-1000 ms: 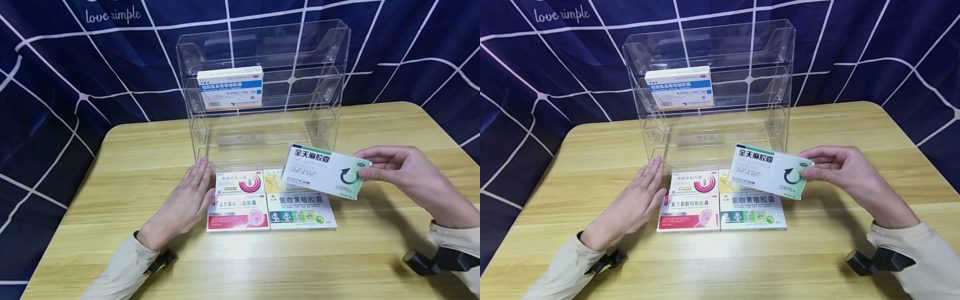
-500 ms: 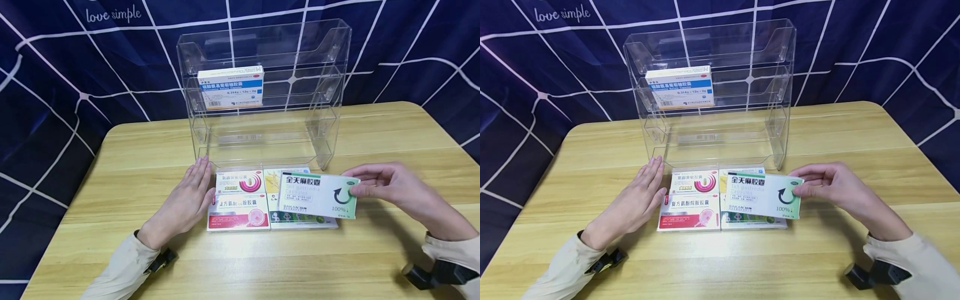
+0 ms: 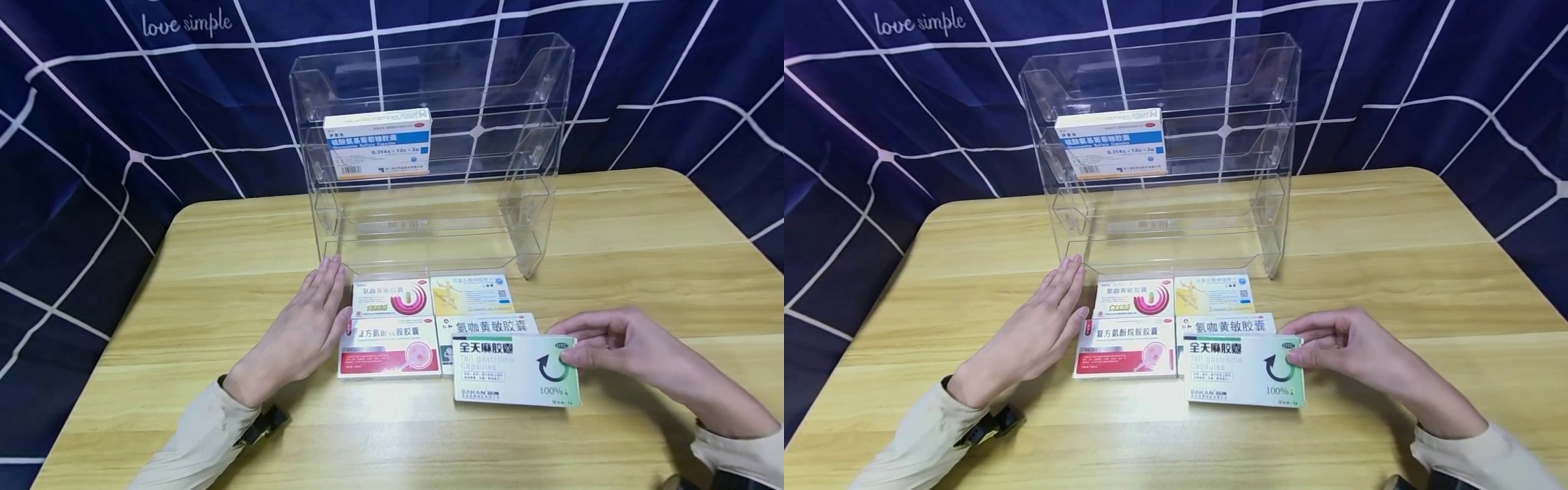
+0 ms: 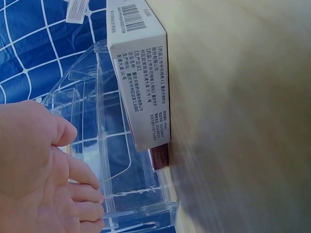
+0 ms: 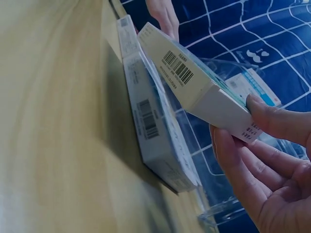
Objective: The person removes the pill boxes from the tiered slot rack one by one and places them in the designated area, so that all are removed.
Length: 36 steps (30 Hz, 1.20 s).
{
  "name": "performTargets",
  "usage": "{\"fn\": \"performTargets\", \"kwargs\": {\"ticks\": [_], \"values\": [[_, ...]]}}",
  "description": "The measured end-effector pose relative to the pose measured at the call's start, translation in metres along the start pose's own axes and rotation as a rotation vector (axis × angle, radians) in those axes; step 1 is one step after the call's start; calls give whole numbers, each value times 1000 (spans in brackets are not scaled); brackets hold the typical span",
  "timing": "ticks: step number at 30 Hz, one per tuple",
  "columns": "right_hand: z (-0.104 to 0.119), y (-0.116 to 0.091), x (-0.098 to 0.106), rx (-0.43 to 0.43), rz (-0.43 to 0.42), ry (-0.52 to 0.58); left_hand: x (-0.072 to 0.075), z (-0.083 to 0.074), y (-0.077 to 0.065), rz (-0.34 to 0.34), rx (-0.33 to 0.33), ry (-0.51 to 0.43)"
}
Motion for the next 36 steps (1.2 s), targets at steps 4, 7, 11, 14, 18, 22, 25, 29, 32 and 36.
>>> {"fn": "performTargets", "kwargs": {"ticks": [4,7,11,14,18,22,25,29,32,36], "values": [[-2,-2,-9,27,67,47,0,0,0,3,0,2],[-2,-4,-16,55,114,102,0,0,0,2,0,4],[-5,-6,-24,69,146,153,0,0,0,0,0,3],[-6,-7,-28,64,152,166,0,0,1,-2,-1,4],[-8,-8,-34,46,179,208,0,0,1,-2,-1,6],[-11,-9,-37,17,200,235,0,0,0,3,2,2],[-14,-9,-39,-22,204,222,-1,-1,0,3,-1,1],[-15,-10,-39,-75,184,162,-2,-1,1,5,-5,-3],[-8,-13,-33,-67,84,-23,-1,-1,2,10,-4,-5],[16,-18,-19,30,-177,-353,0,0,3,10,-3,-4]]}}
Point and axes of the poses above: each hand's wrist, its own y-axis towards the middle knuckle, its own x-axis out of the back of the hand, z = x × y, the point moved 8 cm from there along y, towards the middle knuckle, and after that the axes turned 1 degree about -y, right-handed, at the moved point
